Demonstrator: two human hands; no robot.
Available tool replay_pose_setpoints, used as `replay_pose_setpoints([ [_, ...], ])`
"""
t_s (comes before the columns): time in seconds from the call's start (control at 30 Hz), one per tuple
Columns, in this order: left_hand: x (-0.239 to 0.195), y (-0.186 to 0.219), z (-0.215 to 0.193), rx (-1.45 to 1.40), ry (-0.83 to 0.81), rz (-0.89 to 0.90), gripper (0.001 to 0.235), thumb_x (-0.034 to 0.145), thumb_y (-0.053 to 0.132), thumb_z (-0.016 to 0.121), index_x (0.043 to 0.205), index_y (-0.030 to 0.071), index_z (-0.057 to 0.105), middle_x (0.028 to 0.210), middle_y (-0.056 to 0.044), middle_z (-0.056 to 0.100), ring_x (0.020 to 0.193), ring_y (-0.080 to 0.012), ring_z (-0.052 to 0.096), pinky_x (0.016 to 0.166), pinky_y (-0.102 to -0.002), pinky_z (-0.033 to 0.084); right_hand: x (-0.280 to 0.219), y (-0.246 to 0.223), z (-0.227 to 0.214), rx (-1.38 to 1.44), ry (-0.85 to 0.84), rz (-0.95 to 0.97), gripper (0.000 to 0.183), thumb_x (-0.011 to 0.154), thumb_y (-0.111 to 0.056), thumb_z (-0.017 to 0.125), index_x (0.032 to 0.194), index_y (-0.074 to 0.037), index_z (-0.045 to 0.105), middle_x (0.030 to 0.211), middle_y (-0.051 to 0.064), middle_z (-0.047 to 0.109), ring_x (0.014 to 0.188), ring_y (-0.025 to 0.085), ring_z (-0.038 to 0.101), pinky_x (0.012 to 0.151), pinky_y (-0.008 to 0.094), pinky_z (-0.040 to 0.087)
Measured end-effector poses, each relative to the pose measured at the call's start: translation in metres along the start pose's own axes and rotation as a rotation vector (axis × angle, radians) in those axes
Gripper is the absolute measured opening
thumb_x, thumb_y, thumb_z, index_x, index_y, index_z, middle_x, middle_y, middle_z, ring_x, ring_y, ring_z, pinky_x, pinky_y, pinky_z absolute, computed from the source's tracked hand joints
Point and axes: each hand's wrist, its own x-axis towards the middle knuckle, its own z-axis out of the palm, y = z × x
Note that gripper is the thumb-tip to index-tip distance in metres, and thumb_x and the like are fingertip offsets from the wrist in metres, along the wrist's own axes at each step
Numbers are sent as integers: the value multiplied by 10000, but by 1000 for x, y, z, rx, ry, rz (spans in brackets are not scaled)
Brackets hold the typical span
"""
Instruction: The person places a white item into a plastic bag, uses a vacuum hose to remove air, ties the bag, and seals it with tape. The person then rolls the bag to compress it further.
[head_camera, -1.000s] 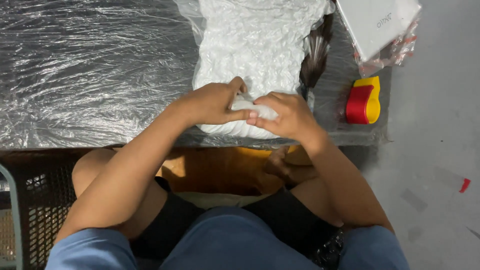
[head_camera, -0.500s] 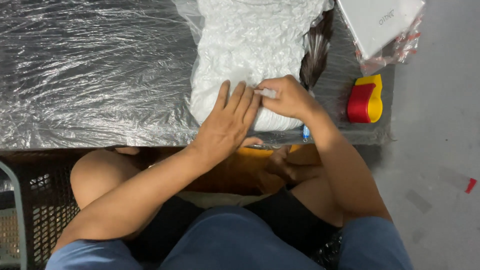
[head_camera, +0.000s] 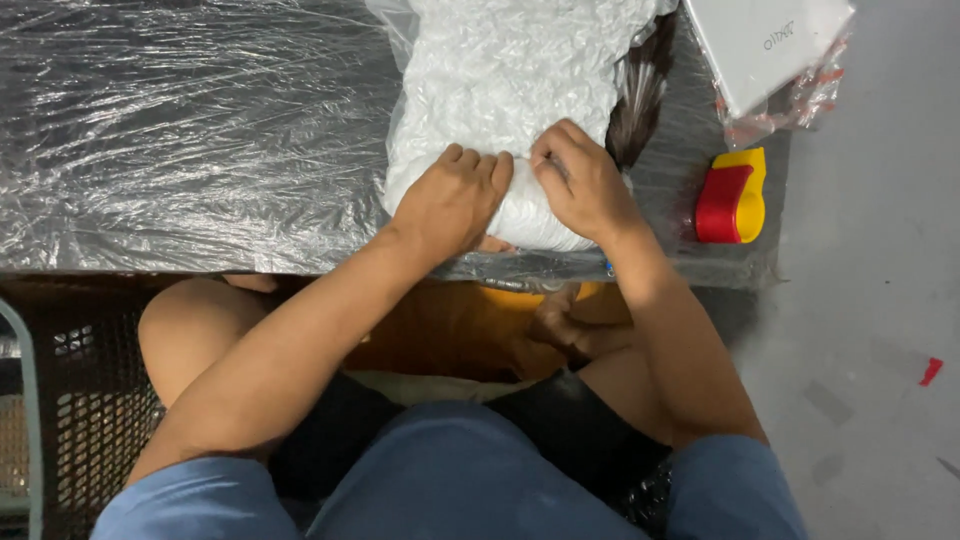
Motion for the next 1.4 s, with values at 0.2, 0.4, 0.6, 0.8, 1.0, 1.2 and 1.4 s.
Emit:
replay_pose_setpoints([
  [0.2, 14, -9, -6, -22, -99, 23, 1057, 555, 819, 781, 1232, 26, 610, 886, -77, 706, 801, -237, 686, 804, -377, 523, -13, -2, 6, -542, 213, -374, 277, 1077, -295, 493, 1139, -88, 664, 991, 89, 567, 971, 314, 616, 840, 444, 454],
  [0.4, 26, -22, -13, -149, -169, 21, 903, 582, 792, 807, 1099, 66, 662, 819, -81, 714, 782, -258, 702, 776, -370, 529, -33, -55, -13, -693, 31, -367, 969, 842, -732, 672, 1422, 36, 563, 1312, 258, 628, 1279, 422, 580, 1045, 544, 417],
  [0.6, 40, -32, -11, -252, -278, 6, 928, 591, 796, 809, 1150, 66, 690, 854, -105, 744, 835, -286, 720, 792, -395, 537, -24, -32, -3, -654, 28, -303, 1097, 719, -722, 803, 1447, 45, 511, 1305, 237, 609, 1243, 402, 577, 1035, 521, 406],
  [0.8, 54, -45, -26, -444, -473, -38, 1023, 656, 836, 767, 1318, 64, 657, 1030, -166, 769, 1000, -332, 725, 881, -431, 536, -12, -1, -8, -394, 47, -374, 1009, 689, -737, 846, 1306, 27, 613, 1036, 192, 634, 955, 374, 654, 862, 467, 483],
  [1.0, 70, -66, -51, -642, -609, -123, 1137, 688, 920, 651, 1367, 8, 634, 1153, -259, 737, 1099, -427, 695, 957, -497, 537, 2, 32, -12, -159, -39, -330, 905, 731, -670, 854, 1279, 12, 623, 981, 171, 629, 898, 379, 676, 800, 447, 518],
  [1.2, 84, -83, -48, -781, -645, -147, 1091, 753, 939, 507, 1271, -4, 687, 1165, -299, 715, 1136, -501, 658, 1019, -560, 498, 25, 52, -20, -51, -142, -190, 635, 908, -582, 731, 1235, -42, 659, 953, 155, 671, 892, 372, 707, 770, 446, 549],
  [1.4, 93, -95, -50, -822, -586, -251, 941, 895, 815, 382, 1259, 7, 699, 1213, -285, 701, 1177, -504, 636, 1044, -571, 477, 48, 53, -26, 115, -198, -83, 327, 1097, -360, 518, 1144, -77, 676, 883, 180, 708, 828, 372, 701, 751, 449, 551],
])
